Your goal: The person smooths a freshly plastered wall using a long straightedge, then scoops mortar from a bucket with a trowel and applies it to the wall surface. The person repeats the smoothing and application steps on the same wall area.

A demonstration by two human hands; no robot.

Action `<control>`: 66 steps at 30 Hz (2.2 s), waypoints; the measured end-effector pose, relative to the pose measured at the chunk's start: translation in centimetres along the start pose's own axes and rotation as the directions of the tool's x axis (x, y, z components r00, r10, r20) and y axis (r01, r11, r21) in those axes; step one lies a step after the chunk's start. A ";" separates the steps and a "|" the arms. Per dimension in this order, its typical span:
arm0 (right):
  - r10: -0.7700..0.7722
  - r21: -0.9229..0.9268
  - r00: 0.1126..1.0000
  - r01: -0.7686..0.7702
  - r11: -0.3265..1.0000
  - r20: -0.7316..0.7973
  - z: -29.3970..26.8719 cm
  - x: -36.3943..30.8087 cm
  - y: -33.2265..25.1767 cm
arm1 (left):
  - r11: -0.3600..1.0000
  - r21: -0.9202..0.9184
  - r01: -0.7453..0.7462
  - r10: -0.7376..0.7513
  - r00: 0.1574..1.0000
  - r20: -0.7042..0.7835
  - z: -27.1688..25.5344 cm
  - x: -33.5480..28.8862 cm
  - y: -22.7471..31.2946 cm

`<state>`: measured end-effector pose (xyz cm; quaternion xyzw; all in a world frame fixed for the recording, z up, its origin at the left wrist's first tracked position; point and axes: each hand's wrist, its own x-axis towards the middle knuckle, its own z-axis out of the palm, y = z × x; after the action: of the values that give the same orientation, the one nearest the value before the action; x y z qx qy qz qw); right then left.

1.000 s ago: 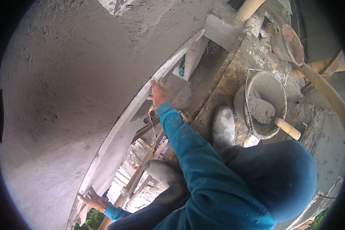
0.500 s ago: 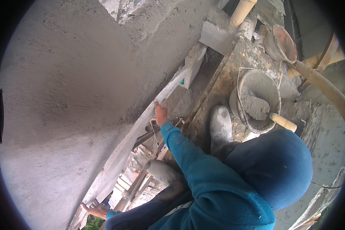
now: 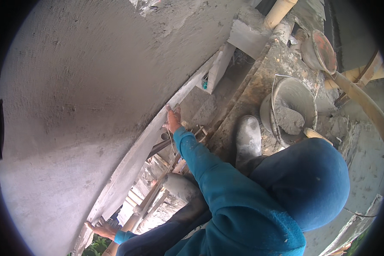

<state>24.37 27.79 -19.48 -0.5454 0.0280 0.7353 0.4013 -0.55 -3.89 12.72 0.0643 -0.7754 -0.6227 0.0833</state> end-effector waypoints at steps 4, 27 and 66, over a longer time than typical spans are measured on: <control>0.013 0.035 1.000 -0.013 0.999 -0.016 1.6 2.4 -1.7 | 0.995 -0.104 0.001 0.011 0.993 0.115 1.4 3.0 -2.3; -0.094 0.102 0.993 0.087 0.991 0.073 3.5 -1.9 -3.4 | 0.995 -0.013 -0.104 0.104 0.993 0.054 2.6 1.5 1.0; 0.096 -0.012 0.995 -0.097 0.995 -0.032 -0.8 8.1 -3.0 | 0.963 -0.184 0.195 -0.161 0.970 0.185 2.7 3.8 -8.0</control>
<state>26.19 33.92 -25.28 -0.5578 0.0556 0.7453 0.3610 -4.86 -3.84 4.57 0.0722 -0.7039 -0.7058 -0.0329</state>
